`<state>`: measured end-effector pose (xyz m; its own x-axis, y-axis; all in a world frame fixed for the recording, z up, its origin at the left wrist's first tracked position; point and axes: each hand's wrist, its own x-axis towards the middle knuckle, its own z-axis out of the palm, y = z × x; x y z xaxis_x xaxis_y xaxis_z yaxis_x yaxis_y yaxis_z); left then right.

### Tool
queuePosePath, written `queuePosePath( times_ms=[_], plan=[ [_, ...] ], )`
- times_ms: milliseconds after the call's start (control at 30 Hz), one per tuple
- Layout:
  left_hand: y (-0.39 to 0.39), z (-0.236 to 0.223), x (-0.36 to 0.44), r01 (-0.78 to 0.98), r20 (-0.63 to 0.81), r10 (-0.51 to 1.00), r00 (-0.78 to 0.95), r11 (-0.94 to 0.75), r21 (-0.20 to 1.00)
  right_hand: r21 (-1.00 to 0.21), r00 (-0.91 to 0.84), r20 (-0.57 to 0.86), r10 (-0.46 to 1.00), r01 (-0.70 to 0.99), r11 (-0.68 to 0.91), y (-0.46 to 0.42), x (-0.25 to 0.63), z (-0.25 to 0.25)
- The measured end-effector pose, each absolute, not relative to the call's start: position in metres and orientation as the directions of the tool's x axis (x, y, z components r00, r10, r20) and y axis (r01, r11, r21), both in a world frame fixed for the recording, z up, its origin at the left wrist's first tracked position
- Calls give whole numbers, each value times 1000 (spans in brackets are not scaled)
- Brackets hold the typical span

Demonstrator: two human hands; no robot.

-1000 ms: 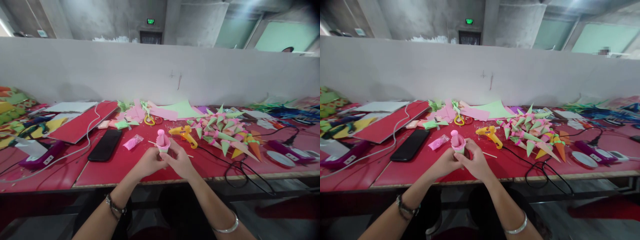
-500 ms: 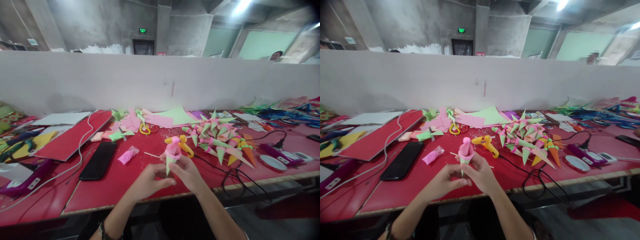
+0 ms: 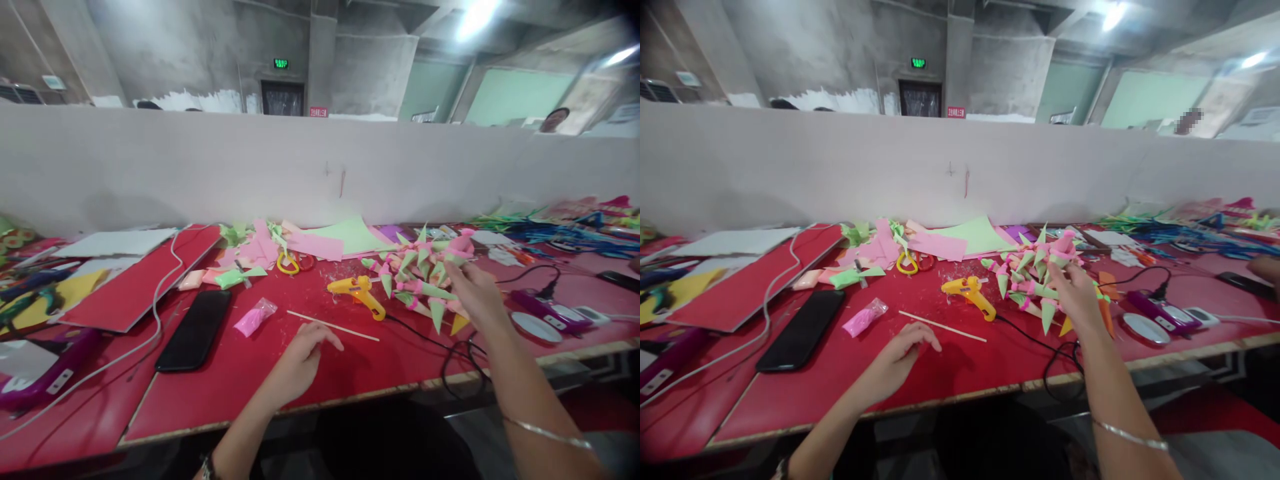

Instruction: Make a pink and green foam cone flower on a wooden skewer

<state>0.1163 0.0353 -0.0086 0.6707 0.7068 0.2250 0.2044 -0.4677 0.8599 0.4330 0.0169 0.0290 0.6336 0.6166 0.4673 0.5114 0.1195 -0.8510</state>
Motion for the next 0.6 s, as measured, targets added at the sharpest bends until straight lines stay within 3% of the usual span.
queuePosePath(
  times_ms=[133,333,600],
  plan=[
    [37,-12,118,230,223,725,652,-469,852,-708,591,393,704,683,-178,30,462,38],
    [38,-12,117,276,196,740,644,-463,843,-421,589,237,772,779,-465,51,478,24],
    [38,-12,115,287,203,738,643,-478,830,-61,609,141,781,792,-607,63,487,25]
  ],
)
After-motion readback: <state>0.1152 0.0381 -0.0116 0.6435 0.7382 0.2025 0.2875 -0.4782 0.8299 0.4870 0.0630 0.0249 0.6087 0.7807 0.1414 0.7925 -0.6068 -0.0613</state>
